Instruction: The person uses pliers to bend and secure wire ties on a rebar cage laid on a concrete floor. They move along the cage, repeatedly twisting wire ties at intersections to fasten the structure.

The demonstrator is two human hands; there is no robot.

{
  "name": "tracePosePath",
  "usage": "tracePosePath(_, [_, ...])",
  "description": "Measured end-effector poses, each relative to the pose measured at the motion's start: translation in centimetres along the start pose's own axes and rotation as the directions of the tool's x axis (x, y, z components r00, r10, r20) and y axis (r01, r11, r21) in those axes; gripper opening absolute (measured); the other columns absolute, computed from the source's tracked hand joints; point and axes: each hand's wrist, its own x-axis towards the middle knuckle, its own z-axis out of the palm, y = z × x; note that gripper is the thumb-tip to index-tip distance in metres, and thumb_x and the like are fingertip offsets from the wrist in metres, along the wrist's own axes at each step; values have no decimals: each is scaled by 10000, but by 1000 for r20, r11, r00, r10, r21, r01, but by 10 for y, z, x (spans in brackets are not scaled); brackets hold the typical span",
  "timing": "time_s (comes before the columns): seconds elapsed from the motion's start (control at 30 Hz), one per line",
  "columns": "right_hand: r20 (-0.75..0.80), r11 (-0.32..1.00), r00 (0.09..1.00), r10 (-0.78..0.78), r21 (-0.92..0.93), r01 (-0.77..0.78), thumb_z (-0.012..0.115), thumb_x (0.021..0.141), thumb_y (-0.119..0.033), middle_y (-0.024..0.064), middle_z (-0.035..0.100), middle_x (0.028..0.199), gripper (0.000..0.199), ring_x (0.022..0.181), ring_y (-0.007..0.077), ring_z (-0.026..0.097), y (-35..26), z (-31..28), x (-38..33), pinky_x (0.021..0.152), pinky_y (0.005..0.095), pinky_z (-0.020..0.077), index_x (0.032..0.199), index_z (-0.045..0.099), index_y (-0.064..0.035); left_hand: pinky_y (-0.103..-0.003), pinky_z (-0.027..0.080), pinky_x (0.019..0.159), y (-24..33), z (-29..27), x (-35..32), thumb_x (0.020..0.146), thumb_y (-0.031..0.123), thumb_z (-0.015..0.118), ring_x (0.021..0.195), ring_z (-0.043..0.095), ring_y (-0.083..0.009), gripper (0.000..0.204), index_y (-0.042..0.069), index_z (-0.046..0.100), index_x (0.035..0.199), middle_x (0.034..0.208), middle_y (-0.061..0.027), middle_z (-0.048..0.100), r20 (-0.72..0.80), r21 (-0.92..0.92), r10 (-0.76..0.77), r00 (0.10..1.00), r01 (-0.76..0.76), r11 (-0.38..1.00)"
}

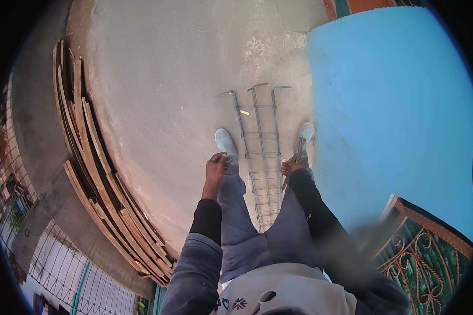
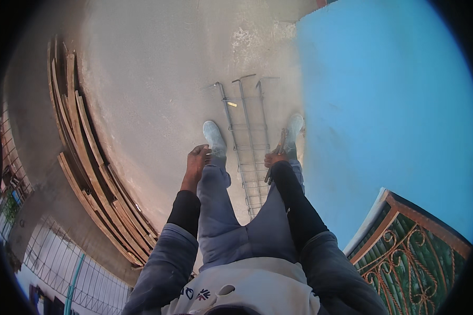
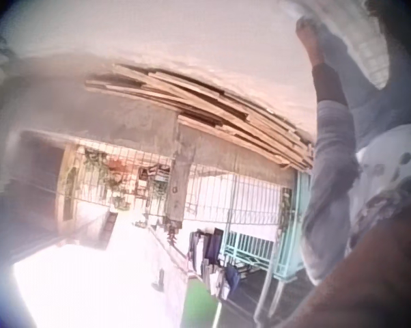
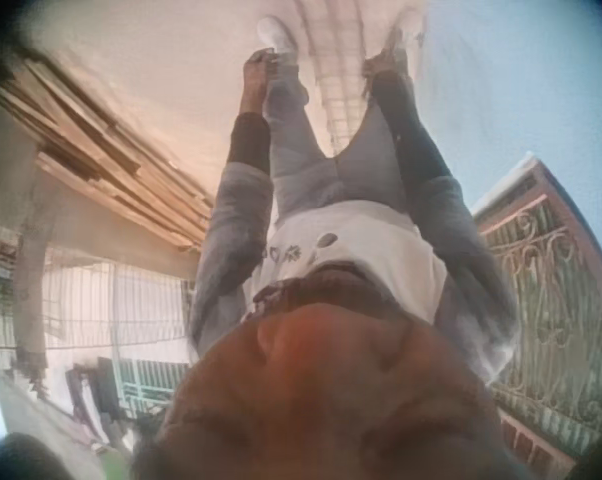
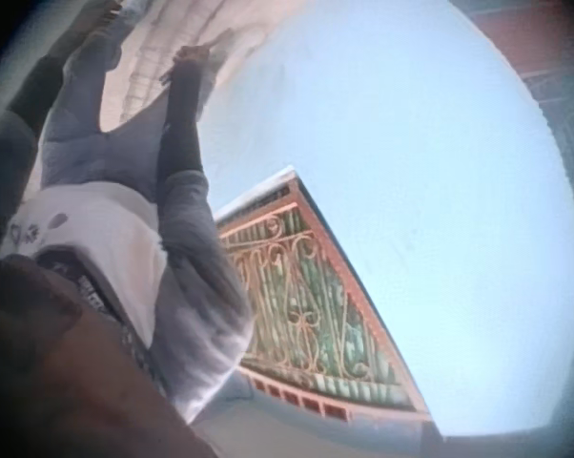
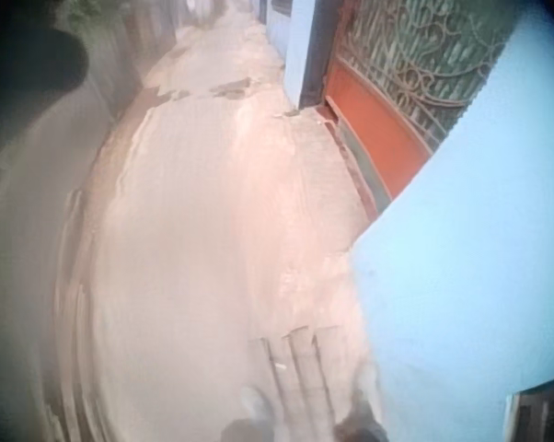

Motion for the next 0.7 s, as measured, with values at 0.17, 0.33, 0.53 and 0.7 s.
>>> tracePosePath(0.17, [-47,956,992,-119,-277,101,551,854,-16,137,621,799,187,575,185,578,-1,-22,169,464,321,486,986,432,-74,-332,514,783,-58,54,124,914,282,583,908,633,-214,418,-13,578,1210,1062,-129,660,-46,-51,-55,997,52,997])
tracePosePath(0.33, [43,973,989,-141,-178,146,615,801,1,114,609,786,231,589,162,565,-29,-7,287,472,303,456,955,455,-65,-350,437,970,-94,82,251,866,252,629,1118,578,-316,524,-64,520,1269,1209,-237,597,-148,220,68,987,-34,975])
tracePosePath(0.53, [-62,946,986,-158,-296,133,572,893,-105,132,658,892,153,811,197,628,-50,24,373,658,355,494,1013,499,-44,-349,425,979,-104,111,347,840,264,663,1161,544,-328,619,-88,461,1307,1271,-256,545,-146,209,68,987,-36,977])
tracePosePath(0.7, [56,996,995,-80,-21,82,513,953,-177,161,686,1009,228,943,223,650,-50,47,377,755,339,489,1123,509,-26,-310,456,772,-110,118,360,834,234,663,846,577,-206,366,-37,559,1057,927,-105,599,-89,32,13,996,-10,999])
